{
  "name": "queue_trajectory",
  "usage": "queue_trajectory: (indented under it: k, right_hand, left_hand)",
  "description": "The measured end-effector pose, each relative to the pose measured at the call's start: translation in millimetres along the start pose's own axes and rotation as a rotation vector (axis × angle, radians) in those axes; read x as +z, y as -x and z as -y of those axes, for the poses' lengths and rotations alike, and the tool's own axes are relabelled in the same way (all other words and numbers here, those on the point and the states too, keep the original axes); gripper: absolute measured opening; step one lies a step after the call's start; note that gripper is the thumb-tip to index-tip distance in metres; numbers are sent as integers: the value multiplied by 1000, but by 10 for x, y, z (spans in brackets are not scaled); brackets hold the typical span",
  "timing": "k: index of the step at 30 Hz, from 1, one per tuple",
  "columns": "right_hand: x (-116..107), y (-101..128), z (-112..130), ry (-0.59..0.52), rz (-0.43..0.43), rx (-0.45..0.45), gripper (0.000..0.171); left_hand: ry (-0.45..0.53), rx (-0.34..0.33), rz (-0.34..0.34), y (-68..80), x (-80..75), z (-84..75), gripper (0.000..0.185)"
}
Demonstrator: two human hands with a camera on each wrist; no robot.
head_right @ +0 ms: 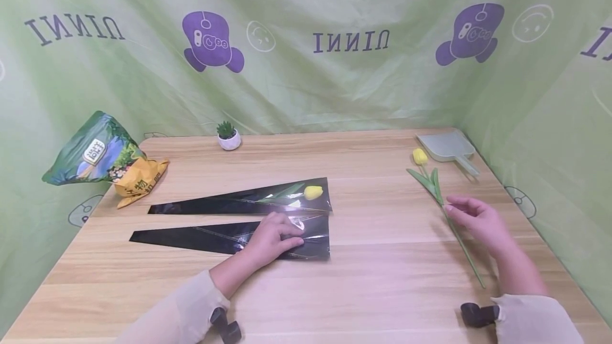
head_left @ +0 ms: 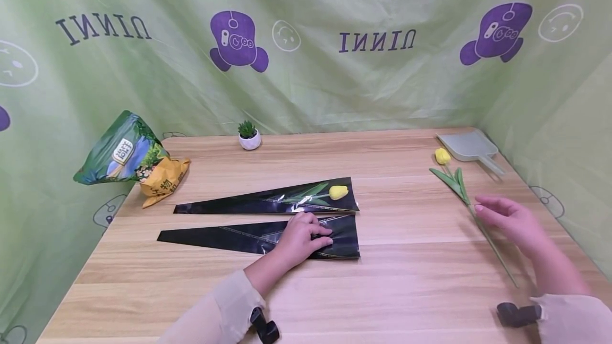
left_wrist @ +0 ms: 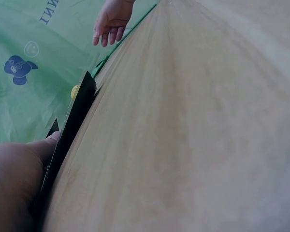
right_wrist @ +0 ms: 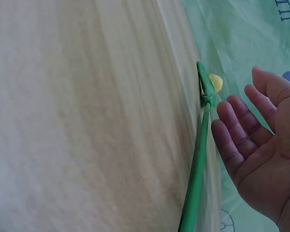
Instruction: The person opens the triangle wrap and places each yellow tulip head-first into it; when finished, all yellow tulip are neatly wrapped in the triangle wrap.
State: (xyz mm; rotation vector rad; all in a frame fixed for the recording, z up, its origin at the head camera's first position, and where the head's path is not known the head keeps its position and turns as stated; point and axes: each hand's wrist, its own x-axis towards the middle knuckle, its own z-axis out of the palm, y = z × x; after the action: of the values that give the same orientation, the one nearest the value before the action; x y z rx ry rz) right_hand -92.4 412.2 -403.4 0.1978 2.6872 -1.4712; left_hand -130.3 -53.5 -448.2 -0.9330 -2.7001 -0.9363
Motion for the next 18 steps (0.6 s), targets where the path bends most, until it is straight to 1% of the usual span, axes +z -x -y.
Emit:
queue_trajectory:
  k: [3, 6, 12, 15, 18]
  right_hand:
    - [12, 1, -6, 21, -4, 5, 22]
    - [18, 0, -13, 47, -13, 7, 27]
    - [37, -22, -35, 125, -18, 20, 50]
    - [49, -28, -38, 163, -3, 27, 57]
    - [57, -32, -33, 239, 8, 15, 59]
  left_hand:
    - [15, -8, -8, -1, -2, -4, 14]
    - [30, -13, -18, 0, -5, -8, 12]
    - [45, -1, -38, -1, 7, 1, 9]
    - [92, -18, -50, 2, 13, 6, 8]
    - [159, -36, -63, 5, 17, 11, 9]
